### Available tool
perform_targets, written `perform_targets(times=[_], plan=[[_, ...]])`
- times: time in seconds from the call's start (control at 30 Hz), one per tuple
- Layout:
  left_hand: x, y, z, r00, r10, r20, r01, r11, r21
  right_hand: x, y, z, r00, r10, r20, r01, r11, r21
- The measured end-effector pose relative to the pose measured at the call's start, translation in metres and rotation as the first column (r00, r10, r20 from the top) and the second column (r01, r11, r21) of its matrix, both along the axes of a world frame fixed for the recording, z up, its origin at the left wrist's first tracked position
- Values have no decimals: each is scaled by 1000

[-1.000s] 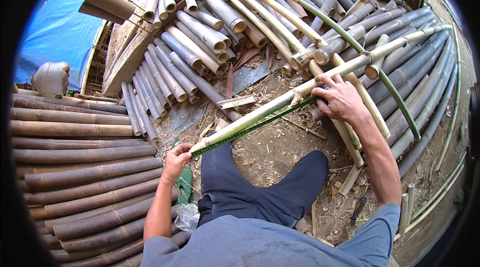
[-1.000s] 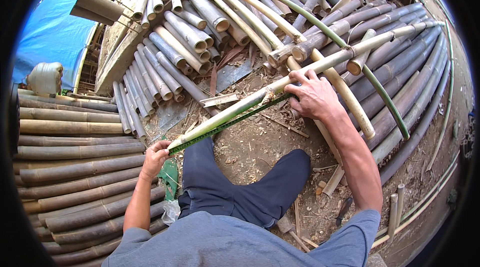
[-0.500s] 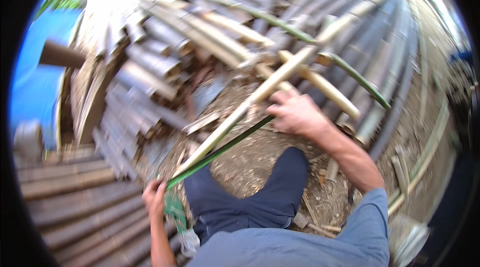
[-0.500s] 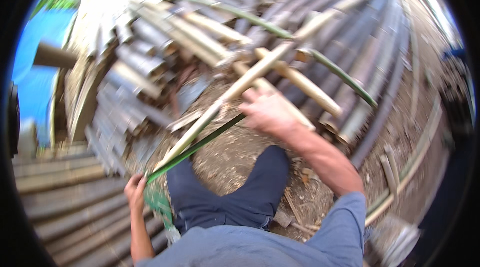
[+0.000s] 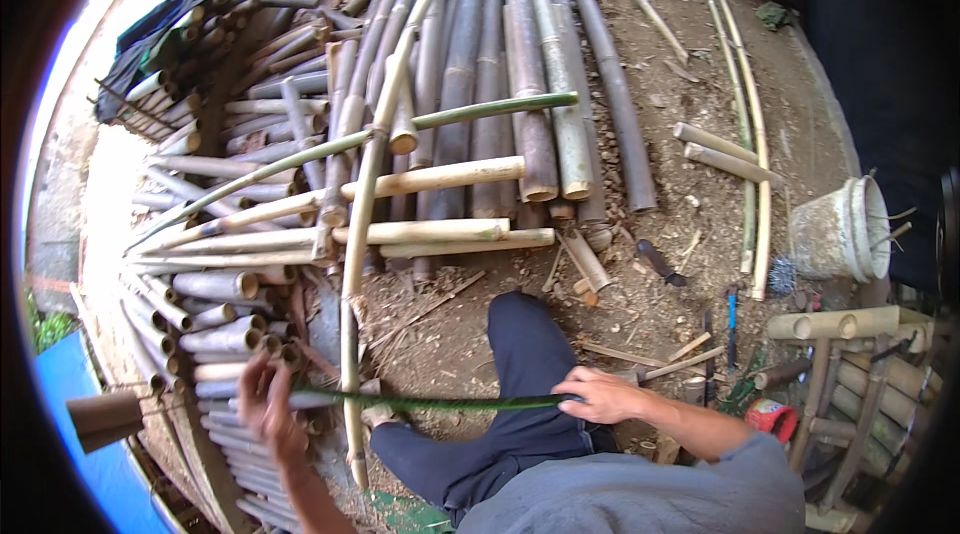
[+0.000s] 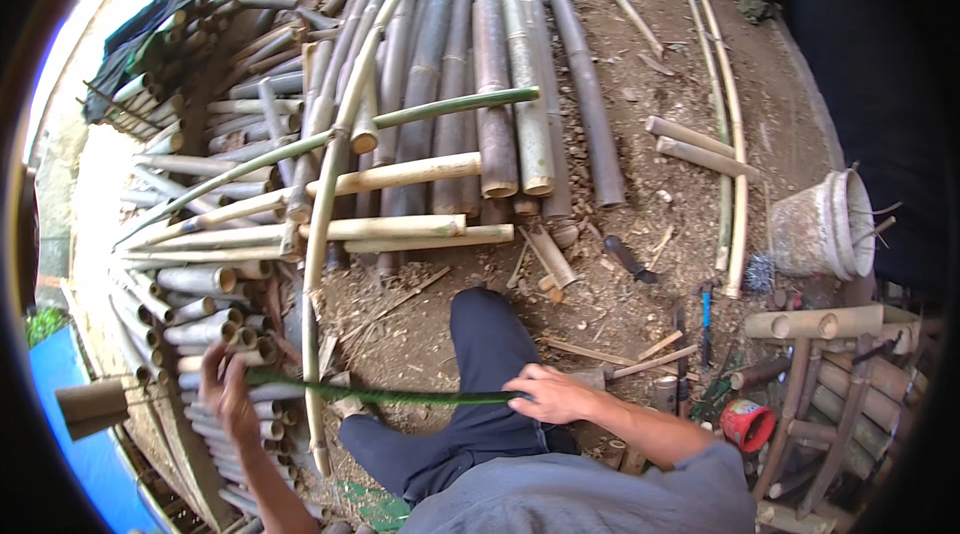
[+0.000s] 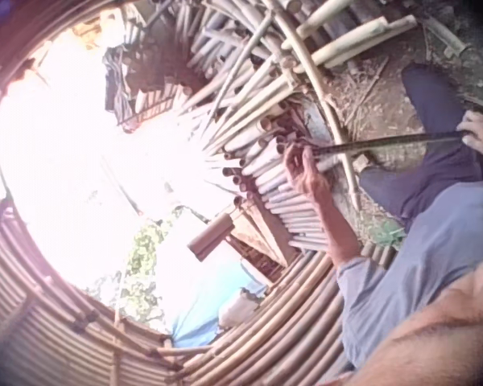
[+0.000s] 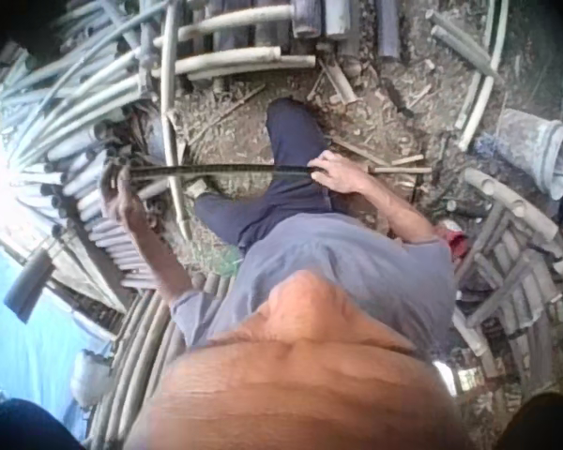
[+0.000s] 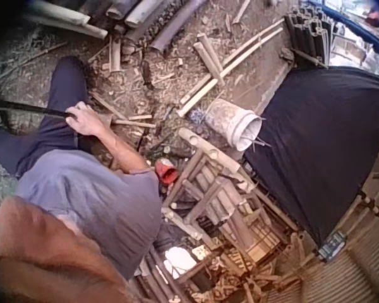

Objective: The person sits on the ground in a workshop and assembles a bamboo structure. They use a hammer to fit bamboo pieces together, measure lengths with a tape measure, and cut bamboo with a hand saw. The person repeatedly adjusts and secures the bamboo components to form a frame.

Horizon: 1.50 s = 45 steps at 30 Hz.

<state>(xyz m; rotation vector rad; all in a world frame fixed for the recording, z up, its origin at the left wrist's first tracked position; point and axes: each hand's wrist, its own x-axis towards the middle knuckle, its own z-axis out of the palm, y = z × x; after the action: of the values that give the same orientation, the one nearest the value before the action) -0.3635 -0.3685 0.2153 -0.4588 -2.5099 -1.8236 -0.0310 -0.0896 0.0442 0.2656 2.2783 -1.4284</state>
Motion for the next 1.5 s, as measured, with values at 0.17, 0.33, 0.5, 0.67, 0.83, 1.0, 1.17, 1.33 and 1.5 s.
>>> perform_targets(times=[0.17,0.33,0.5,0.67,0.83,1.0,1.17,1.33,1.5], plan=[[-10,124,-39,934,-273,229,290,956,-44,53,2,19,926,-352,137,341,935,100],[16,189,-91,899,-314,305,355,931,-88,95,34,12,883,-437,172,411,896,166],[14,182,-108,795,-284,536,211,958,194,93,64,-23,916,-345,203,306,931,199],[43,207,-114,672,-422,609,352,905,239,123,54,-63,889,-413,200,408,911,64],[133,253,-141,549,-507,665,553,817,166,98,47,-48,817,-541,199,564,822,-81],[222,259,-205,314,-570,759,618,730,292,43,56,-25,772,-610,177,635,735,-238],[188,263,-188,332,-588,737,311,806,503,62,172,-36,569,-821,50,822,566,-59],[129,216,-151,367,-553,748,280,832,478,243,344,-158,39,-953,-300,582,-222,782],[125,170,-157,274,-504,819,371,841,394,320,320,-225,-50,-990,-130,667,-130,733]])
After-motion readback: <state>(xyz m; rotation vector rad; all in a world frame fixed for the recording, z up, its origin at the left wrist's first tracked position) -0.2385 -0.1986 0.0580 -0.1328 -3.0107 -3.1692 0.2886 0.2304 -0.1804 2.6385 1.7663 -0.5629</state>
